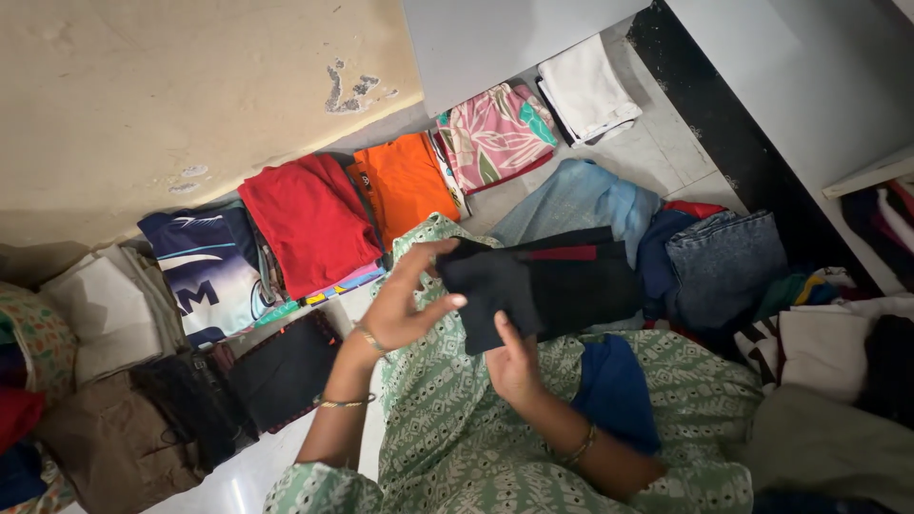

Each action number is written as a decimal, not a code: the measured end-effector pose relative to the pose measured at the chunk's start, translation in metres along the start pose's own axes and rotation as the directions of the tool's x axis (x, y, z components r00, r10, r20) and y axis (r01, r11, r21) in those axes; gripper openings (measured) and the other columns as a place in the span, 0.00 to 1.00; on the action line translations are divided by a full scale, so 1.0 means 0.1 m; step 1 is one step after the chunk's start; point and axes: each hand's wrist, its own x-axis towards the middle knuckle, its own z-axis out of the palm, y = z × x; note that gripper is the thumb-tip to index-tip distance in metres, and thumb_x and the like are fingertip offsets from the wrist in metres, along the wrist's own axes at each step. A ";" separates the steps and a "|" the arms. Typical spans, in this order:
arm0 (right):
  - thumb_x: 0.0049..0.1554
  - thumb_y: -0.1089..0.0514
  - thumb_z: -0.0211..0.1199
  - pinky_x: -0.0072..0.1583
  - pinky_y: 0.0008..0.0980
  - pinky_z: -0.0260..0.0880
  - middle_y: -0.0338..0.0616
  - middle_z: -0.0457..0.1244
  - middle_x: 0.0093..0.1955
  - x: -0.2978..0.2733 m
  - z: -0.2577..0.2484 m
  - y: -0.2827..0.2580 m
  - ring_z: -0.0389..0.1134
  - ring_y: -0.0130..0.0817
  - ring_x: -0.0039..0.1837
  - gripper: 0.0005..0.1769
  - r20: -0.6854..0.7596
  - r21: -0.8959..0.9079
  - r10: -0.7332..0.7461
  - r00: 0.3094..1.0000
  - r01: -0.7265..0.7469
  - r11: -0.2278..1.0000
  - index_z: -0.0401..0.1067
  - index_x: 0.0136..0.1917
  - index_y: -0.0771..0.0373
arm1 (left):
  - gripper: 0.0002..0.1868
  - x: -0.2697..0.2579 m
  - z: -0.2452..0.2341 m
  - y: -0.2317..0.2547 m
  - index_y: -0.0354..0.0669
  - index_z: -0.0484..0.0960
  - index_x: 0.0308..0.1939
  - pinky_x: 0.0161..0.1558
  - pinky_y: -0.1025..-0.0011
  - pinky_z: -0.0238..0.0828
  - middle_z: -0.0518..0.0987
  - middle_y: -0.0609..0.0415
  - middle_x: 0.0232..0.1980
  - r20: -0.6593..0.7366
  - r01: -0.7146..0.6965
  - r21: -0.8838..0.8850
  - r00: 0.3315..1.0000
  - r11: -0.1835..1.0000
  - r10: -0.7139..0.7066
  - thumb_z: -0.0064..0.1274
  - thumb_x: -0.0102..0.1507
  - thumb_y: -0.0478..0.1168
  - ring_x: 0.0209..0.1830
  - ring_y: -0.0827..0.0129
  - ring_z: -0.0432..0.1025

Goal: The person picks up, unfolds, and refolds various garments including a black-and-red shirt, blue shorts, and a white t-shirt, before placing them back into a closet shelf.

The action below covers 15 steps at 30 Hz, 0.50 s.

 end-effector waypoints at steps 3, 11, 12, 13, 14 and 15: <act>0.65 0.62 0.54 0.72 0.45 0.60 0.51 0.59 0.72 -0.04 0.02 -0.05 0.61 0.42 0.72 0.24 -0.096 0.181 0.061 0.994 -0.043 0.982 0.61 0.73 0.68 | 0.36 0.11 0.14 -0.10 0.39 0.70 0.69 0.58 0.65 0.69 0.75 0.47 0.63 0.018 -0.148 0.118 0.989 0.982 0.147 0.67 0.60 0.45 0.61 0.56 0.71; 0.66 0.55 0.52 0.72 0.48 0.61 0.48 0.61 0.71 0.03 0.00 -0.49 0.63 0.41 0.72 0.23 -0.164 0.186 0.059 0.985 -0.027 0.982 0.62 0.72 0.66 | 0.51 0.15 0.22 -0.19 0.39 0.63 0.73 0.57 0.63 0.71 0.66 0.43 0.70 -0.034 0.078 -0.005 0.996 0.997 -0.078 0.66 0.54 0.59 0.66 0.53 0.68; 0.66 0.55 0.53 0.72 0.47 0.62 0.49 0.61 0.71 0.03 -0.04 -0.52 0.63 0.41 0.72 0.23 -0.161 0.188 0.056 0.985 -0.025 0.982 0.62 0.71 0.67 | 0.54 0.15 0.25 -0.19 0.37 0.61 0.75 0.63 0.59 0.65 0.65 0.41 0.71 -0.076 0.012 0.066 0.997 0.998 -0.007 0.68 0.53 0.60 0.70 0.49 0.65; 0.67 0.55 0.53 0.72 0.47 0.62 0.49 0.61 0.71 0.04 -0.11 -0.53 0.63 0.42 0.71 0.23 -0.157 0.190 0.053 0.986 -0.022 0.982 0.63 0.71 0.67 | 0.57 0.15 0.30 -0.18 0.36 0.59 0.76 0.70 0.56 0.59 0.63 0.38 0.73 -0.113 -0.051 0.139 0.991 0.989 0.067 0.69 0.52 0.61 0.74 0.45 0.62; 0.68 0.54 0.52 0.72 0.46 0.62 0.49 0.61 0.71 0.04 -0.19 -0.52 0.63 0.41 0.71 0.22 -0.154 0.188 0.052 0.987 -0.022 0.982 0.62 0.72 0.66 | 0.60 0.13 0.36 -0.16 0.34 0.57 0.78 0.76 0.53 0.54 0.62 0.35 0.74 -0.144 -0.110 0.215 0.979 0.970 0.143 0.70 0.52 0.62 0.77 0.42 0.58; 0.69 0.53 0.51 0.72 0.45 0.62 0.48 0.61 0.71 0.05 -0.28 -0.49 0.62 0.41 0.71 0.22 -0.152 0.186 0.051 0.987 -0.022 0.982 0.62 0.72 0.66 | 0.63 0.10 0.43 -0.13 0.33 0.55 0.78 0.77 0.52 0.49 0.57 0.32 0.76 -0.157 -0.140 0.187 0.973 0.972 0.170 0.70 0.50 0.62 0.79 0.40 0.54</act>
